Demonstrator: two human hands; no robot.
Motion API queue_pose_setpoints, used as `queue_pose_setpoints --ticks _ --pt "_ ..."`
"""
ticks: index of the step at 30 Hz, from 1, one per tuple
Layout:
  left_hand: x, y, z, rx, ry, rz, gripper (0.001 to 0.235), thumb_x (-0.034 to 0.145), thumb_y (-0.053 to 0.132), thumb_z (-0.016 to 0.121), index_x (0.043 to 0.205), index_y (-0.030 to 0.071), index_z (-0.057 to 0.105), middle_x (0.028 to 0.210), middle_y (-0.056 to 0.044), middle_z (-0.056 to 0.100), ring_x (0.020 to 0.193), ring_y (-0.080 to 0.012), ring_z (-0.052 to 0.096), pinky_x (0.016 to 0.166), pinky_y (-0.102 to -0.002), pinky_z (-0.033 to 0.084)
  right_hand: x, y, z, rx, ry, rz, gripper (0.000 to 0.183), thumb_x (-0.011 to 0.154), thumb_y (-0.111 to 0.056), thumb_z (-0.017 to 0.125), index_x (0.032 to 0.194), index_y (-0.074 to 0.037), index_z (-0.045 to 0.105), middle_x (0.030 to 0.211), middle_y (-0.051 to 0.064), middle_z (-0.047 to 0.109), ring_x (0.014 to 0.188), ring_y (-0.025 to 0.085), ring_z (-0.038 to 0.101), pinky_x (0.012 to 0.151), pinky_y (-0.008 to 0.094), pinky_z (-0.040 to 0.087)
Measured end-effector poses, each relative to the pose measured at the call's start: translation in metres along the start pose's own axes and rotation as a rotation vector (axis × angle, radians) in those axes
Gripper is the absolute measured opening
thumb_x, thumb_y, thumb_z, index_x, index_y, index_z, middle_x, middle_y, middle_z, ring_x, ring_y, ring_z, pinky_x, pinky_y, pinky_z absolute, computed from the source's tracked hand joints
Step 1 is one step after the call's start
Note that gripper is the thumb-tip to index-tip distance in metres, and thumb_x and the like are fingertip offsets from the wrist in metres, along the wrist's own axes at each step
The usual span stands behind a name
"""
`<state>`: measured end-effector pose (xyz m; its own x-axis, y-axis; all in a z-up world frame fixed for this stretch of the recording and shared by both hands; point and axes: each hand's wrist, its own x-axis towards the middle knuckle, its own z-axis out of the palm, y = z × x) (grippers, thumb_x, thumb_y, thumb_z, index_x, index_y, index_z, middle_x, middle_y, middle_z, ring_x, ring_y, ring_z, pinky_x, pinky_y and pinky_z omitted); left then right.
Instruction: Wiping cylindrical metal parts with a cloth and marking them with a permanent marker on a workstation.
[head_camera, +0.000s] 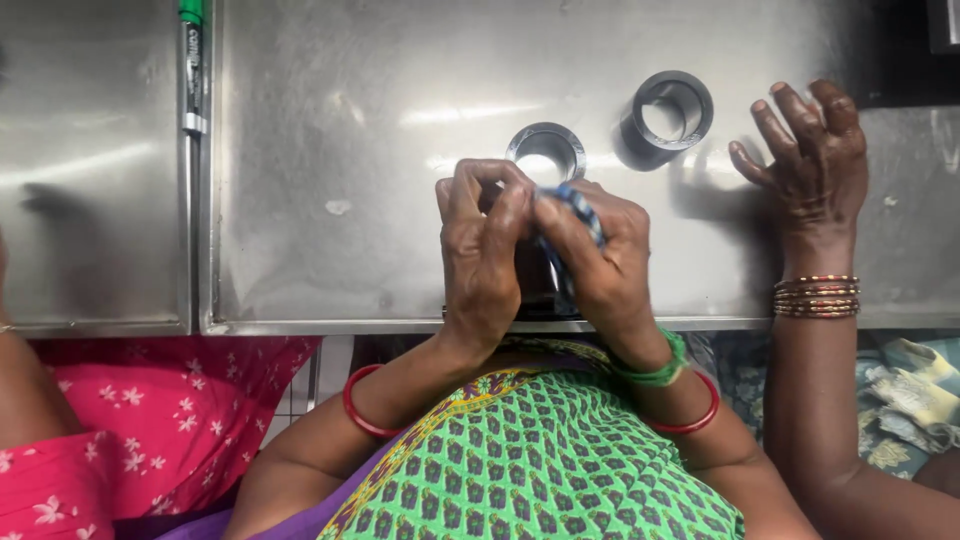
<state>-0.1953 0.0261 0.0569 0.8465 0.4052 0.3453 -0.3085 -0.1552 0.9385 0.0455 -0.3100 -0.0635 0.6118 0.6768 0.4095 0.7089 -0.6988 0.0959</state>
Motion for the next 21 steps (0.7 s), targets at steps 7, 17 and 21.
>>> queue_pose_setpoints --ticks 7,17,21 --pt "0.018 0.011 -0.007 -0.796 -0.119 -0.453 0.036 0.114 0.032 0.042 0.116 0.001 0.06 0.071 -0.002 0.04 0.063 -0.0097 0.04 0.063 -0.024 0.04 0.001 -0.014 -0.019 -0.014 -0.009 -0.049 0.02 0.125 -0.027 0.043 0.134 -0.009 0.047 0.145 0.01 0.041 0.142 0.021 0.039 0.122 0.055 0.039" --pt "0.023 -0.024 -0.019 -0.887 -0.151 -0.597 0.046 0.114 0.043 0.045 0.113 0.003 0.066 0.086 -0.012 0.065 0.076 -0.0166 0.063 0.072 -0.033 0.05 0.001 -0.02 -0.036 0.06 -0.028 0.053 0.023 0.123 -0.025 0.036 0.138 -0.01 0.045 0.144 0.007 0.042 0.14 0.018 0.038 0.112 0.054 0.047" --pt "0.019 -0.04 -0.013 -1.281 0.155 -0.804 0.043 0.103 0.046 0.051 0.112 0.006 0.063 0.104 -0.009 0.069 0.097 -0.0195 0.068 0.093 -0.038 0.055 -0.006 -0.01 -0.026 0.088 -0.027 0.026 0.022 0.123 -0.027 0.035 0.137 -0.016 0.047 0.144 0.004 0.043 0.141 0.017 0.038 0.114 0.058 0.044"
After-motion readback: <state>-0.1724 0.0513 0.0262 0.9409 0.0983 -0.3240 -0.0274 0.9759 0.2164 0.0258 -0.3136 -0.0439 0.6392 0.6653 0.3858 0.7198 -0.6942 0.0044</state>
